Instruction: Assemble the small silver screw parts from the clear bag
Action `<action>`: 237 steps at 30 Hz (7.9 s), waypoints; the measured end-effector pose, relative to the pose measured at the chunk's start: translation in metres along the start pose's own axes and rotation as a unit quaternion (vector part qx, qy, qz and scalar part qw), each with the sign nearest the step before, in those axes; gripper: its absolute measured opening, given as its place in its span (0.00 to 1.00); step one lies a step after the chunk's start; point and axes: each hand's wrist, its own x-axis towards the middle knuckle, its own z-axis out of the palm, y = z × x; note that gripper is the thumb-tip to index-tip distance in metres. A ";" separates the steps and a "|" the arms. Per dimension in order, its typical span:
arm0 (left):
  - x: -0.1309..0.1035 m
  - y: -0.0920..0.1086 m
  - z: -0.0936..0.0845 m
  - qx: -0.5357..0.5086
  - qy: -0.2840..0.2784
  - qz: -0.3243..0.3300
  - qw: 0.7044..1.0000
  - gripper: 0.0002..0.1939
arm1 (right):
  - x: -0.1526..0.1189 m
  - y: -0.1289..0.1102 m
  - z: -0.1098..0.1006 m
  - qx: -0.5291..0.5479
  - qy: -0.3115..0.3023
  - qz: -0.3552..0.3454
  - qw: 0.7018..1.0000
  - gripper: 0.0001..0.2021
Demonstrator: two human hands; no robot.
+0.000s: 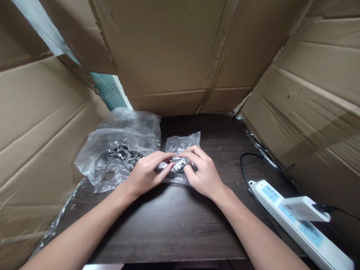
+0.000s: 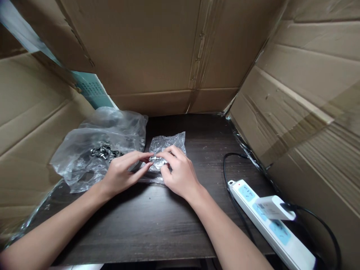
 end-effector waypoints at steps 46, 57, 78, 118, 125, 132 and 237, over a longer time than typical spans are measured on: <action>-0.002 -0.003 0.002 -0.020 0.002 -0.009 1.000 0.11 | 0.001 -0.009 -0.001 0.035 0.058 -0.016 0.998 0.16; -0.003 -0.004 0.001 -0.030 -0.006 -0.011 0.999 0.11 | 0.000 -0.010 -0.001 0.034 0.041 -0.014 0.998 0.17; -0.001 0.000 -0.001 -0.035 -0.020 -0.003 0.999 0.09 | 0.002 -0.006 0.001 0.020 -0.055 0.042 0.997 0.10; 0.001 -0.001 -0.003 -0.036 -0.028 -0.046 0.998 0.08 | 0.002 -0.005 0.000 0.015 -0.022 0.047 0.999 0.11; 0.002 0.001 -0.004 -0.033 -0.035 -0.049 0.998 0.04 | 0.003 -0.005 0.000 0.026 -0.019 0.044 0.999 0.11; 0.001 0.000 -0.002 -0.040 -0.040 -0.056 0.997 0.04 | 0.004 -0.007 -0.002 0.028 -0.014 0.043 0.999 0.11; -0.003 -0.004 -0.001 -0.004 -0.026 -0.029 0.999 0.08 | 0.001 -0.012 -0.003 0.033 0.019 -0.024 0.999 0.18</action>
